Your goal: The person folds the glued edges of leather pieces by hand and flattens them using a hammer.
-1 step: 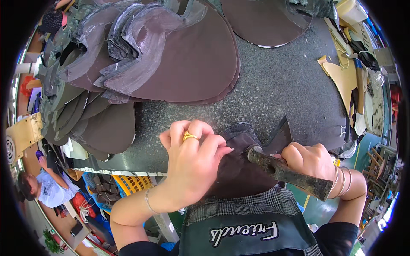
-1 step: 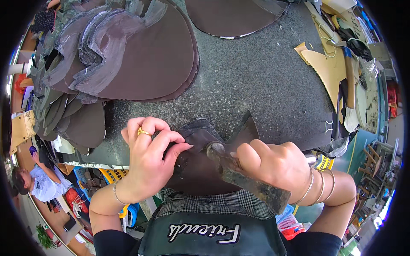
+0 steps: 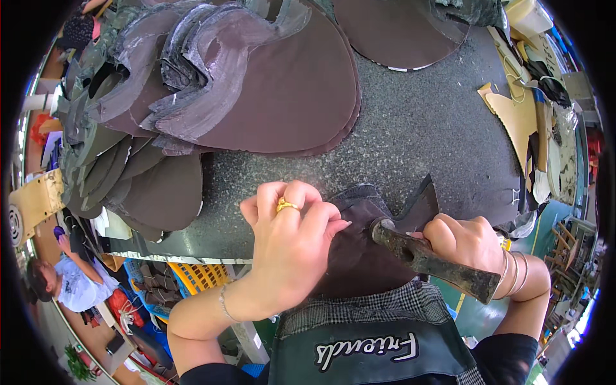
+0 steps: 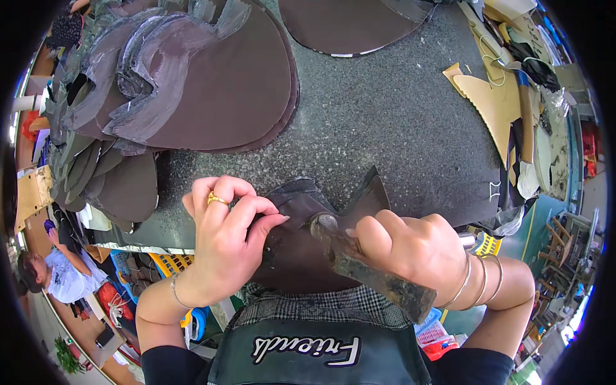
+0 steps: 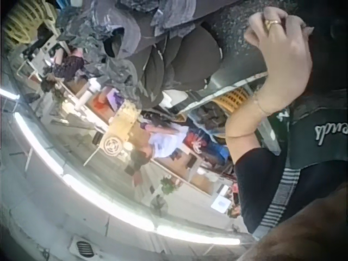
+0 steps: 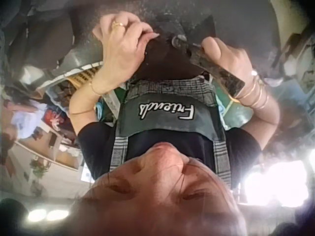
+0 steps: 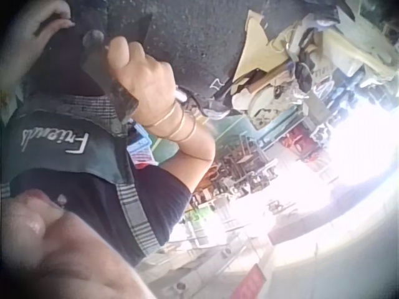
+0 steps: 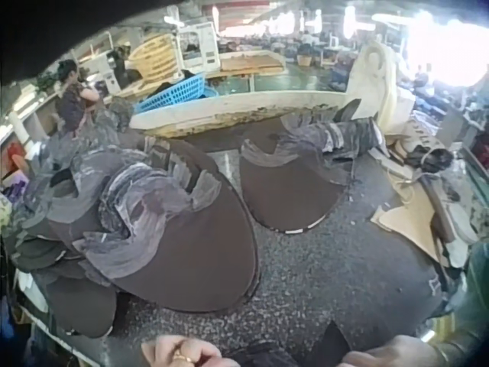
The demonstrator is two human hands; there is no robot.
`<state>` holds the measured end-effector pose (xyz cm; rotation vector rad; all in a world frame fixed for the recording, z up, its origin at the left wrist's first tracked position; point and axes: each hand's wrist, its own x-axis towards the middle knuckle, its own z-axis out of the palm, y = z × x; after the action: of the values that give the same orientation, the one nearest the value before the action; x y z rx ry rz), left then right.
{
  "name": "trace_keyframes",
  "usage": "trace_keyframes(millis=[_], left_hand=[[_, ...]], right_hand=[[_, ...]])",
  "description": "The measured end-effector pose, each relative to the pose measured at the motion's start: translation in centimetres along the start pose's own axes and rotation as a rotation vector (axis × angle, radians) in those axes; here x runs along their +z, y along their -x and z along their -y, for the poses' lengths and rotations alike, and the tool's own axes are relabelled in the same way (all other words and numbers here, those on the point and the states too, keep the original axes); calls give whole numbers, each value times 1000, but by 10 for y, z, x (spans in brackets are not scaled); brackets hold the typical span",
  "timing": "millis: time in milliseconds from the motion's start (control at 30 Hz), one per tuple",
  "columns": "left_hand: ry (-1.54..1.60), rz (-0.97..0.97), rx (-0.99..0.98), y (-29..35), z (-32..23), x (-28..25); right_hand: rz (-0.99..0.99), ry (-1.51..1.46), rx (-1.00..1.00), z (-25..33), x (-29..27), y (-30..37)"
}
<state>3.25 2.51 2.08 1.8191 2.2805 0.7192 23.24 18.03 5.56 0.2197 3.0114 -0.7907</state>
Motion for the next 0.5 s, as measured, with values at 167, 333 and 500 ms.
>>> trace_keyframes(millis=[167, 333, 500], left_hand=[[-148, -59, 56, 10, -22, 2], [10, -52, 212, 12, -22, -4], [499, 234, -222, -4, -3, -19]], right_hand=[[-9, 17, -9, 0, -1, -1], [-44, 57, -33, 0, 3, 1], [-71, 39, -36, -3, 8, 3]])
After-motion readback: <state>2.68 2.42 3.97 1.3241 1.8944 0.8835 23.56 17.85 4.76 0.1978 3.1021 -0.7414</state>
